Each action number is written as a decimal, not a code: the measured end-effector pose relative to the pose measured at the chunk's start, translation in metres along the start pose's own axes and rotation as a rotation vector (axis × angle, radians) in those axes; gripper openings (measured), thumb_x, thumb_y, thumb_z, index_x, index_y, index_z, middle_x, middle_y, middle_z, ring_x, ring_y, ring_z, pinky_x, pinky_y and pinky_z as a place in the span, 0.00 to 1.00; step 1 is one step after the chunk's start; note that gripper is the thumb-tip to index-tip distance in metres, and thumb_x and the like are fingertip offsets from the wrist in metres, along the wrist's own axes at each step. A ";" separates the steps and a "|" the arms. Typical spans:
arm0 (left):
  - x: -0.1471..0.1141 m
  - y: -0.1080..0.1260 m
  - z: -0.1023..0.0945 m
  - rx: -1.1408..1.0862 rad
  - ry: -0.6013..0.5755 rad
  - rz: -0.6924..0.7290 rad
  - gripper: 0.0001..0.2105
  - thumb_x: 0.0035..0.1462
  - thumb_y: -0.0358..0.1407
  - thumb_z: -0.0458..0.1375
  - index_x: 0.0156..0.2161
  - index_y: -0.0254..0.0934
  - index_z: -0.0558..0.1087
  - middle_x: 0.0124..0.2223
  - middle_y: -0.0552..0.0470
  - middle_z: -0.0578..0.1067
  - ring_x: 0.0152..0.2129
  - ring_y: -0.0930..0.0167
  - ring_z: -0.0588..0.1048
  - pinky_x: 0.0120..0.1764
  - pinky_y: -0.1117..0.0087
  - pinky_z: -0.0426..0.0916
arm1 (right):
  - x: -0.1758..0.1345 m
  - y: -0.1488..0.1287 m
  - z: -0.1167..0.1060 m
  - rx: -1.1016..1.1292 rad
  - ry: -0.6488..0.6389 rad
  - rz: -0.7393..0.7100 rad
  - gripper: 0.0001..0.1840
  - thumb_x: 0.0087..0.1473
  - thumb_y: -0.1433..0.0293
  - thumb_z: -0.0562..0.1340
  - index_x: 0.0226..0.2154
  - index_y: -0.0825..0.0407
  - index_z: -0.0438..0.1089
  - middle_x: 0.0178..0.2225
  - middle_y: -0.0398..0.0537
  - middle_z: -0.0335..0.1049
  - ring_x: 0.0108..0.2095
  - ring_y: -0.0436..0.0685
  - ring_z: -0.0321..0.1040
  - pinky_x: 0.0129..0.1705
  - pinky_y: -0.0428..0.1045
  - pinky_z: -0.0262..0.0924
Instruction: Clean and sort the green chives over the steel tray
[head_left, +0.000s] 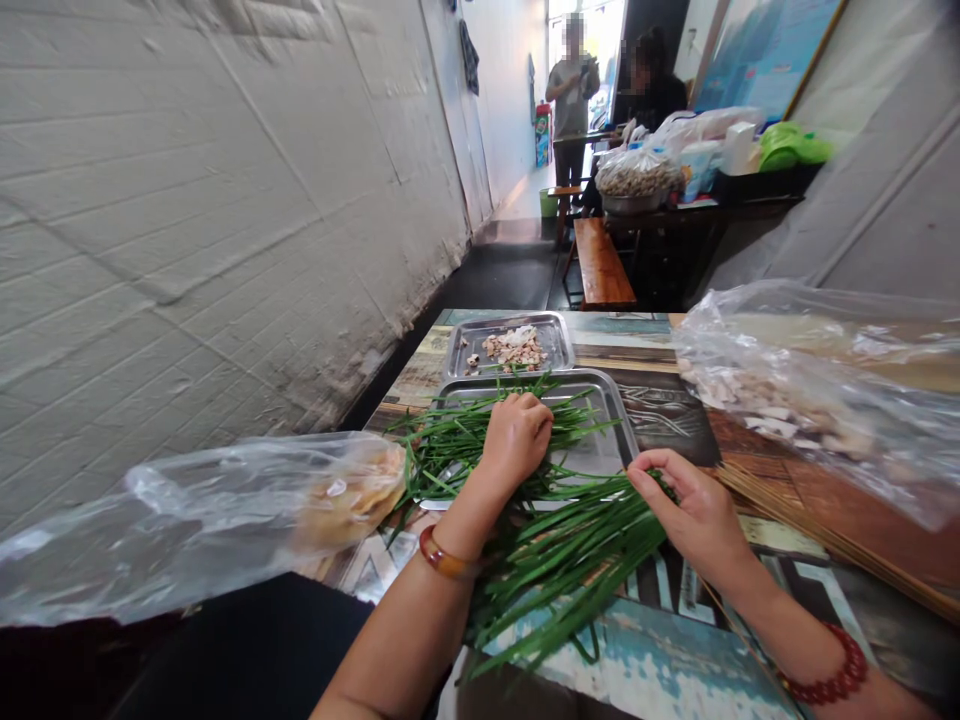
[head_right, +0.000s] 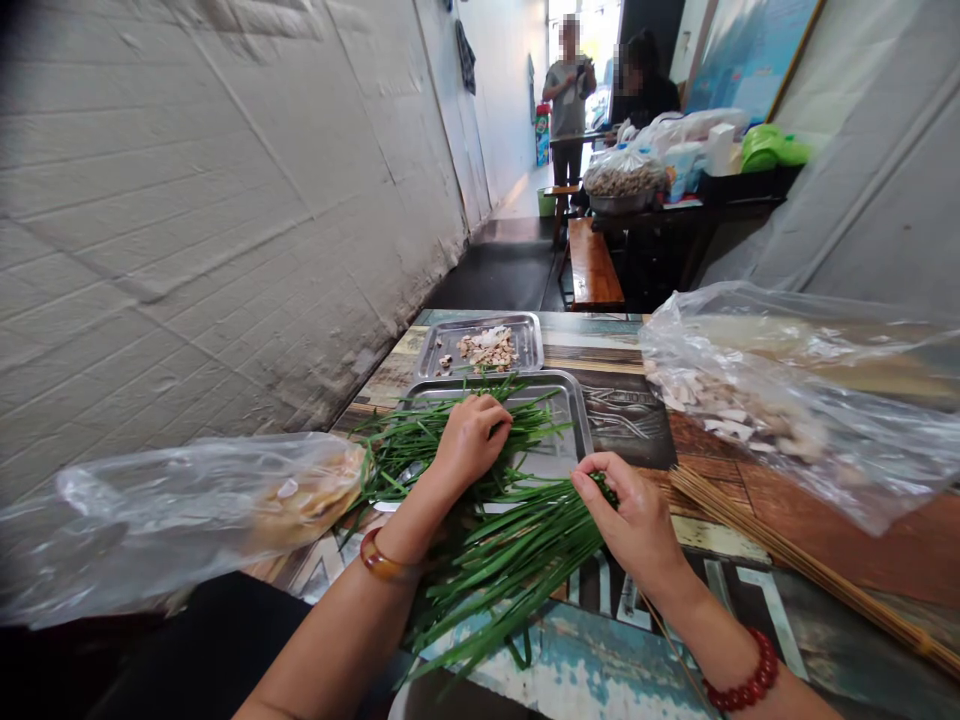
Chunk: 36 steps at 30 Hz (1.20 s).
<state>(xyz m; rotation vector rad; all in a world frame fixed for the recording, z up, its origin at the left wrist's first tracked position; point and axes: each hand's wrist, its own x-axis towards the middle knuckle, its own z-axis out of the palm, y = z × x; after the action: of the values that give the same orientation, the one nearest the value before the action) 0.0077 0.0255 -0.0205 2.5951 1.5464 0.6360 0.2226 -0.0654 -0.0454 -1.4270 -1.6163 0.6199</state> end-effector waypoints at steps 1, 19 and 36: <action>0.000 -0.001 0.001 -0.084 0.029 -0.012 0.07 0.57 0.28 0.54 0.33 0.36 0.75 0.35 0.48 0.75 0.34 0.68 0.70 0.39 0.67 0.63 | 0.000 0.000 0.000 0.004 0.003 -0.005 0.12 0.58 0.60 0.57 0.32 0.50 0.70 0.29 0.44 0.73 0.29 0.54 0.70 0.34 0.47 0.62; -0.001 0.025 -0.007 -0.877 -0.132 -0.245 0.07 0.51 0.33 0.59 0.34 0.32 0.74 0.21 0.59 0.64 0.19 0.78 0.60 0.24 0.76 0.54 | 0.002 -0.005 0.000 0.021 0.021 -0.014 0.10 0.58 0.62 0.57 0.31 0.50 0.69 0.27 0.42 0.71 0.27 0.52 0.68 0.32 0.46 0.61; -0.003 0.036 -0.008 -0.820 -0.136 -0.157 0.09 0.55 0.34 0.56 0.26 0.32 0.71 0.26 0.54 0.71 0.26 0.74 0.67 0.32 0.74 0.60 | 0.002 -0.005 0.001 0.058 0.024 0.002 0.10 0.59 0.62 0.57 0.32 0.50 0.69 0.29 0.44 0.72 0.29 0.53 0.69 0.34 0.47 0.61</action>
<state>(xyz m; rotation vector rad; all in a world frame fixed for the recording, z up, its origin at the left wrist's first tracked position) 0.0331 0.0036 -0.0051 1.8424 1.1016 0.8301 0.2191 -0.0649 -0.0410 -1.3886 -1.5666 0.6431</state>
